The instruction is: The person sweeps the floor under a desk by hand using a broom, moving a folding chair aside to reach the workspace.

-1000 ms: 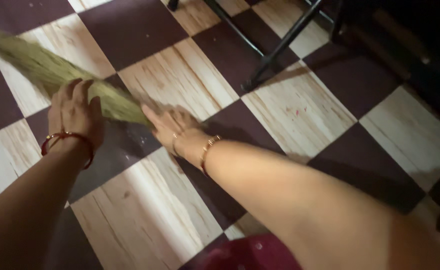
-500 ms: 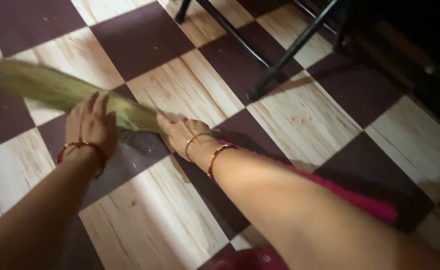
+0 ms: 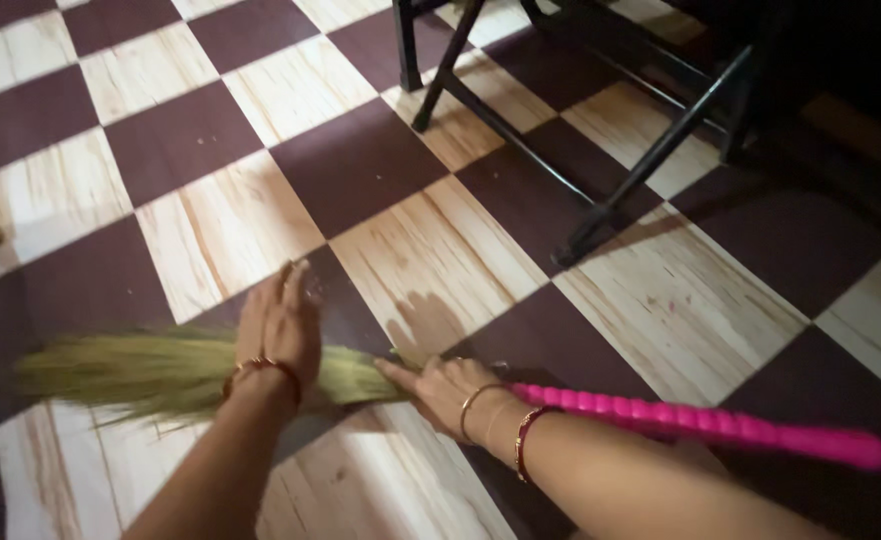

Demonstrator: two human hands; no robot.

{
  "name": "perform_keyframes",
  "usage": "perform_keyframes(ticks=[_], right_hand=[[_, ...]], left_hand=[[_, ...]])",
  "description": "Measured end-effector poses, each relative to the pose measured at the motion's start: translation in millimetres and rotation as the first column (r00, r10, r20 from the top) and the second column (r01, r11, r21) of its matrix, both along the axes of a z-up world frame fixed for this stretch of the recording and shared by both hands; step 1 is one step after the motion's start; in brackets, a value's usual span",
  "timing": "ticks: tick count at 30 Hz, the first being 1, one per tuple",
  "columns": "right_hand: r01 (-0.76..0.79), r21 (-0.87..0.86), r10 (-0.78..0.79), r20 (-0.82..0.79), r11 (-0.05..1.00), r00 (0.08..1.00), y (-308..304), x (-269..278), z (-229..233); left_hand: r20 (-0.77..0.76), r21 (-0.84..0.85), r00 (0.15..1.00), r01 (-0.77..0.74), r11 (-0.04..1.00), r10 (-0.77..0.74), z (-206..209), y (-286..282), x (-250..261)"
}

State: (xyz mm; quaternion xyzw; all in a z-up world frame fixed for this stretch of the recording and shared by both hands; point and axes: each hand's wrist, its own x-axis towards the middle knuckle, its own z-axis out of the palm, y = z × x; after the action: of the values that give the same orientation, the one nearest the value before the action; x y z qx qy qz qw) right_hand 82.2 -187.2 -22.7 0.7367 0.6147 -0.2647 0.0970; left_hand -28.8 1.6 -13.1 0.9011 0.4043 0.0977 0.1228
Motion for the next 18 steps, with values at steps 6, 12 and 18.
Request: perform_keyframes(ticks=[6,12,18], right_hand=[[0.213,0.134,-0.224,0.07,0.968,0.972,43.3,21.5,0.5],[0.355,0.123,-0.344,-0.097,0.927,0.934,58.5,7.2,33.7],[0.196,0.167,-0.156,-0.226,0.966,0.962,9.5,-30.2,9.4]], left_hand=[[-0.06,0.034,0.997,0.051,0.998,-0.049,3.0,7.4,-11.3],[0.035,0.152,0.998,0.049,0.987,-0.055,7.2,21.4,-1.1],[0.07,0.084,0.997,-0.032,0.996,0.026,11.2,21.0,8.9]])
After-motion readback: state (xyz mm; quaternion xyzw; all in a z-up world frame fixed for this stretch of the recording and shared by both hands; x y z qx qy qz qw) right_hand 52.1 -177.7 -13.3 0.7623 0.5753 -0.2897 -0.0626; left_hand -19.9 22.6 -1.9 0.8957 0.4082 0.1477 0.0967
